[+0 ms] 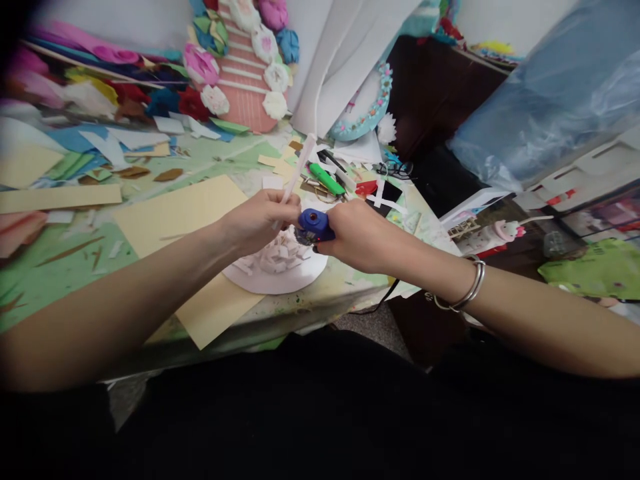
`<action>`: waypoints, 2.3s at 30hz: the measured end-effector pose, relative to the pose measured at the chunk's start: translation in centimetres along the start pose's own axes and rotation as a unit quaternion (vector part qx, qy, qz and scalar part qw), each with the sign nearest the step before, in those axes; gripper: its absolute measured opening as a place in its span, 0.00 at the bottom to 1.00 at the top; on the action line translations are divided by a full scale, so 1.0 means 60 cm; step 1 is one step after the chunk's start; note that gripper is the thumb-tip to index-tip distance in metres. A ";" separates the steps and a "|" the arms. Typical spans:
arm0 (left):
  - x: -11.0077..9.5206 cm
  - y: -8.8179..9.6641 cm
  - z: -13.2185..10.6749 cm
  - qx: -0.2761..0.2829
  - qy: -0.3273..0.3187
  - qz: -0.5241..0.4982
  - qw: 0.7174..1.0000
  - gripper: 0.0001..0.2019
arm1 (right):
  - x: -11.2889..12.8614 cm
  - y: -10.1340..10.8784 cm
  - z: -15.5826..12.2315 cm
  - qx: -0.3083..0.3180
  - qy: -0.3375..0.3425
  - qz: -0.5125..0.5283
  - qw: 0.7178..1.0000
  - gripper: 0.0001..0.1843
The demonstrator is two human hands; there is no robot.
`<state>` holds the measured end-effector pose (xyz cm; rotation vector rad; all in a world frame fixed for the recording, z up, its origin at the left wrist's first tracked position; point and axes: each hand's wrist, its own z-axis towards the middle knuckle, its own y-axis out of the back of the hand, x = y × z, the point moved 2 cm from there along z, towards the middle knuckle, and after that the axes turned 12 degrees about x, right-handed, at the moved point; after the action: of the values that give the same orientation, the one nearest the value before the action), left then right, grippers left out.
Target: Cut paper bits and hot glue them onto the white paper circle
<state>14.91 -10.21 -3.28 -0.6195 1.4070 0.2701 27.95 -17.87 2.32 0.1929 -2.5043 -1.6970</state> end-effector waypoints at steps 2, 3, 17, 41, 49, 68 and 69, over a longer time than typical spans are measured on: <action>-0.003 0.001 -0.009 -0.002 0.004 0.000 1.000 0.14 | 0.007 0.000 -0.001 0.002 0.003 0.002 1.000 0.12; -0.005 0.002 -0.013 -0.001 0.003 0.000 1.000 0.14 | 0.011 0.000 -0.002 -0.002 0.009 0.004 1.000 0.13; -0.005 0.036 -0.092 -0.045 -0.002 -0.022 0.999 0.17 | 0.098 0.010 0.012 0.031 0.034 -0.011 0.999 0.10; 0.014 0.188 -0.077 -0.181 -0.034 0.082 0.979 0.24 | 0.073 0.030 0.159 -0.056 0.050 0.062 0.995 0.12; 0.053 0.222 -0.104 -0.220 -0.012 0.126 0.967 0.19 | -0.012 0.037 0.130 -0.078 -0.002 0.162 0.984 0.12; 0.064 0.241 -0.132 -0.220 0.110 0.549 0.799 0.11 | -0.058 -0.075 0.027 -0.214 0.053 -0.161 0.962 0.19; 0.064 0.242 -0.131 -0.215 0.117 0.551 0.798 0.11 | -0.065 -0.071 0.020 -0.246 0.044 -0.151 0.957 0.19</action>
<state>1.37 -3.43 -10.85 -0.1040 1.8435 1.5221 31.82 -17.68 -2.16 0.6073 -1.9840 -2.3050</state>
